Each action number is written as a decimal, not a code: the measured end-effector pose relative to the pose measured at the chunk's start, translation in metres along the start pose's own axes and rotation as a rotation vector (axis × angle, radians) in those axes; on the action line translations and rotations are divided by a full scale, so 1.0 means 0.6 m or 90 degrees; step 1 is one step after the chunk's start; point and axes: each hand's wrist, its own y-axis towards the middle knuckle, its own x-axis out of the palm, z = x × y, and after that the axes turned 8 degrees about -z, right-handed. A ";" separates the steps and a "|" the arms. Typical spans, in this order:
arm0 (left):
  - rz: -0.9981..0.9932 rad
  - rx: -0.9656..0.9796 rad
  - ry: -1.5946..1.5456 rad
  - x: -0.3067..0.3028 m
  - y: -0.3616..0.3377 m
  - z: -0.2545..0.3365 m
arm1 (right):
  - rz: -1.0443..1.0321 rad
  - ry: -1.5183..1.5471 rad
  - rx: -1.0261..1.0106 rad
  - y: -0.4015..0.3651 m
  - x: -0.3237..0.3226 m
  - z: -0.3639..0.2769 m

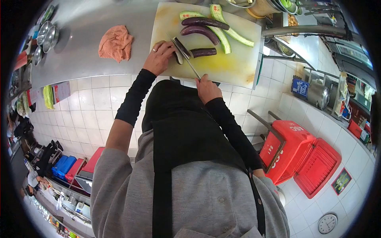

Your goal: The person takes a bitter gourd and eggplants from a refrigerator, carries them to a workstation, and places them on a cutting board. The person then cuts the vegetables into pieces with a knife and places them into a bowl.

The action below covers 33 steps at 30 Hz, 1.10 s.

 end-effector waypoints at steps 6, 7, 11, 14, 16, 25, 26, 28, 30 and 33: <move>-0.015 -0.019 0.003 0.019 -0.032 -0.026 | -0.031 0.012 0.038 -0.047 0.009 0.050; -0.005 -0.011 0.017 0.018 -0.035 -0.025 | -0.033 -0.004 0.032 -0.057 0.004 0.055; 0.025 -0.007 0.041 0.015 -0.040 -0.013 | -0.027 -0.051 0.019 -0.094 -0.042 0.036; 0.024 -0.010 0.030 0.013 -0.035 -0.009 | -0.016 -0.076 0.017 -0.105 -0.079 -0.001; 0.021 -0.009 0.014 0.013 -0.033 -0.009 | -0.007 -0.096 0.002 -0.107 -0.094 -0.017; 0.003 -0.030 -0.083 -0.002 -0.031 -0.004 | -0.050 -0.034 -0.063 -0.082 -0.086 -0.058; -0.003 -0.054 -0.116 -0.005 -0.033 -0.004 | -0.062 -0.003 -0.034 -0.078 -0.076 -0.068; -0.014 -0.083 -0.168 -0.009 -0.030 -0.014 | -0.109 0.053 0.042 -0.066 -0.077 -0.078; -0.053 -0.084 -0.110 -0.018 -0.021 -0.007 | -0.088 0.057 0.019 -0.067 -0.068 -0.071; -0.080 -0.087 -0.094 -0.016 -0.016 -0.012 | -0.103 0.043 0.018 -0.078 -0.078 -0.073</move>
